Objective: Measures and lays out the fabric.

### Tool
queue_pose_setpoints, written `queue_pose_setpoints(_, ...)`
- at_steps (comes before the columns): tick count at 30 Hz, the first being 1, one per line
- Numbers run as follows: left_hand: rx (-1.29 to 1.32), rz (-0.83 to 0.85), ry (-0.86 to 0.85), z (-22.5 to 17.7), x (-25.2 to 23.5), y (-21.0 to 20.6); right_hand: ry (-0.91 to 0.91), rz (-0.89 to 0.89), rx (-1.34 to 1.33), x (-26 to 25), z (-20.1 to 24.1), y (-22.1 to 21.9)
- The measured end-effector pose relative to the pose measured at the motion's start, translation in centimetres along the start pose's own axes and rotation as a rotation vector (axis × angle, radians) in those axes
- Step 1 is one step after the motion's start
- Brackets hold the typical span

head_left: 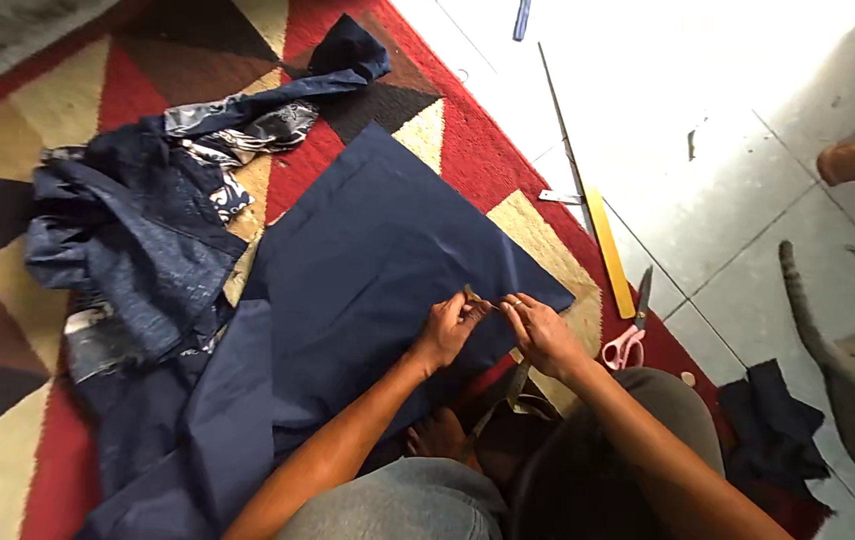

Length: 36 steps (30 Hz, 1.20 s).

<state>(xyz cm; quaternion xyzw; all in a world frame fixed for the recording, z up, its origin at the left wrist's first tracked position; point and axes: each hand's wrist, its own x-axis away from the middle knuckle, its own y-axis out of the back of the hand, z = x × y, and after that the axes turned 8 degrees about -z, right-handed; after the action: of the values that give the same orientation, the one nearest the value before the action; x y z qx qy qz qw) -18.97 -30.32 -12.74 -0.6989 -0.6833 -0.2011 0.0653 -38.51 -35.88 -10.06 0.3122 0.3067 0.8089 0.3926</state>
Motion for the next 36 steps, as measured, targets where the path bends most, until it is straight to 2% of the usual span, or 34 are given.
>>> queue_pose_setpoints(1, 0.150, 0.027, 0.181, -0.5, 0.0, 0.1, 0.067, -0.008, 0.016, -0.3, -0.3, -0.8)
queue_pose_setpoints(2, 0.248, 0.023, 0.293, -0.5, 0.0, 0.2, 0.116, -0.015, -0.007, -0.6, -0.8, -1.5)
queue_pose_setpoints(5, 0.264, -0.048, 0.381, -0.1, 0.3, 0.1, 0.173, 0.042, -0.111, -0.6, -2.1, -3.0)
queue_pose_setpoints(9, 0.276, -0.039, 0.367, -0.2, 0.4, 0.5, 0.142, 0.208, -0.051, -0.9, -1.7, -2.8)
queue_pose_setpoints(13, 0.182, -0.136, 0.396, -0.9, -0.4, 0.5, 0.141, 0.198, 0.008, -1.6, -1.0, -3.3)
queue_pose_setpoints(15, 0.123, -0.167, 0.410, -0.7, -0.9, 0.6, 0.107, 0.219, -0.080, -1.6, -0.8, -3.6)
queue_pose_setpoints(19, 0.129, -0.174, 0.343, -0.3, -1.2, 1.8, 0.018, 0.172, -0.555, -1.9, -1.5, -4.7)
queue_pose_setpoints(23, 0.220, -0.286, 0.276, 0.1, -1.5, 2.3, -0.044, 0.288, -0.811, -2.4, -1.8, -5.1)
queue_pose_setpoints(26, 0.269, -0.345, 0.265, 0.0, -2.0, 2.0, -0.054, 0.388, -0.915, -2.3, -1.6, -5.1)
queue_pose_setpoints(29, 0.282, -0.302, 0.304, -0.6, -2.2, 1.6, -0.096, 0.459, -0.964, -2.3, -1.4, -5.1)
queue_pose_setpoints(32, 0.274, -0.272, 0.348, -1.4, -1.9, 0.7, -0.159, 0.443, -1.028, -2.2, -1.5, -5.2)
queue_pose_setpoints(36, 0.292, -0.312, 0.312, -1.4, -1.4, 0.2, -0.179, 0.470, -0.996, -2.5, -1.8, -5.2)
